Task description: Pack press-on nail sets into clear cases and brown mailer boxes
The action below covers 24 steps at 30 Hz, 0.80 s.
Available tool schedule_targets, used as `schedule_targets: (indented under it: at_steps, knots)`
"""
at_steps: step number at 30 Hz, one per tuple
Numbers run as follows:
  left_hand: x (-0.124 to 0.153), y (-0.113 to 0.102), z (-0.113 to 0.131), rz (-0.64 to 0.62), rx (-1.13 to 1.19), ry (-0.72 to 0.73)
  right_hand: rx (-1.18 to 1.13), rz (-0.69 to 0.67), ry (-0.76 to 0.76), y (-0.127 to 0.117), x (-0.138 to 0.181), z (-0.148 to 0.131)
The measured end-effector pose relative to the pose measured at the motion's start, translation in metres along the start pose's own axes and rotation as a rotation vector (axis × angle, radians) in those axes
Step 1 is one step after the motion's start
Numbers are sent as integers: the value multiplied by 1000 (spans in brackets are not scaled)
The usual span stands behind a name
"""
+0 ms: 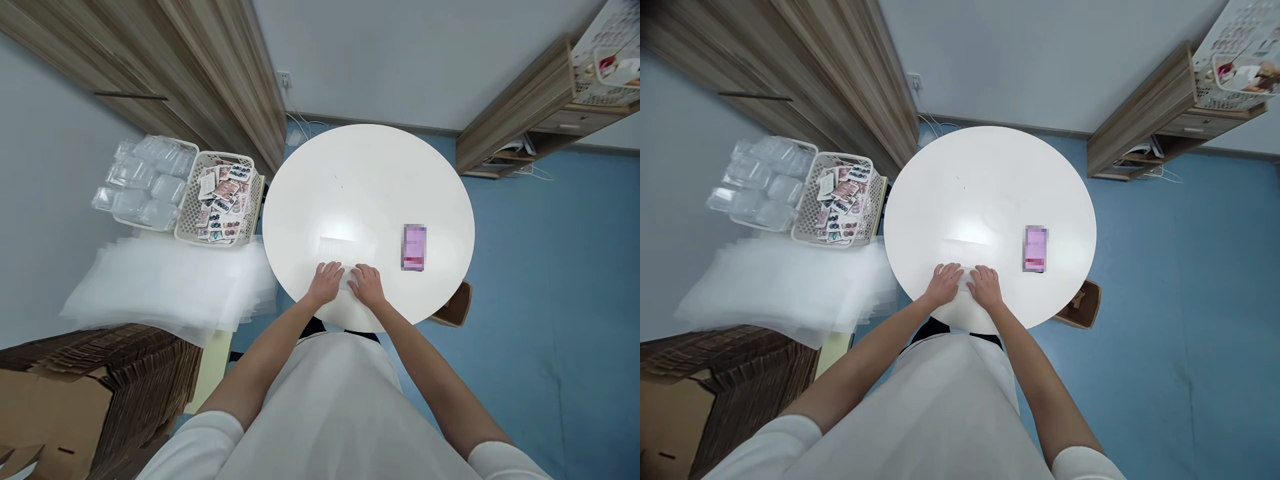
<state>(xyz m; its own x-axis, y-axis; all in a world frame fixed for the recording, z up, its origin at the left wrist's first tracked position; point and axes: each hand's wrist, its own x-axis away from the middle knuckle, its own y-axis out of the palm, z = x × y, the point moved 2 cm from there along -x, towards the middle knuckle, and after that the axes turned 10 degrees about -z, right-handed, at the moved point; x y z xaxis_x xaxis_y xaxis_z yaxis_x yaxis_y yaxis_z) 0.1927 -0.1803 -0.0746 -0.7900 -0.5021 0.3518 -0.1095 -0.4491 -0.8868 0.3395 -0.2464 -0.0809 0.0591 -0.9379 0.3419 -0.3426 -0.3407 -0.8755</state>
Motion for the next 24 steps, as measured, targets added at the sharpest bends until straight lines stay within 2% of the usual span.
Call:
schedule_targets:
  at_steps: [3, 8, 16, 24]
  knots:
    - [6, 7, -4, -79, 1, 39, 64, -106, -116, 6, 10, -2]
    - [2, 15, -6, -146, -1, -7, 114, -165, -54, 11, 2, -5]
    - [2, 9, -2, -127, -21, -10, 183, -227, -77, 6, -7, -6]
    - [8, 12, 1, -30, -38, -10, 202, -217, -140, 0, -5, -8]
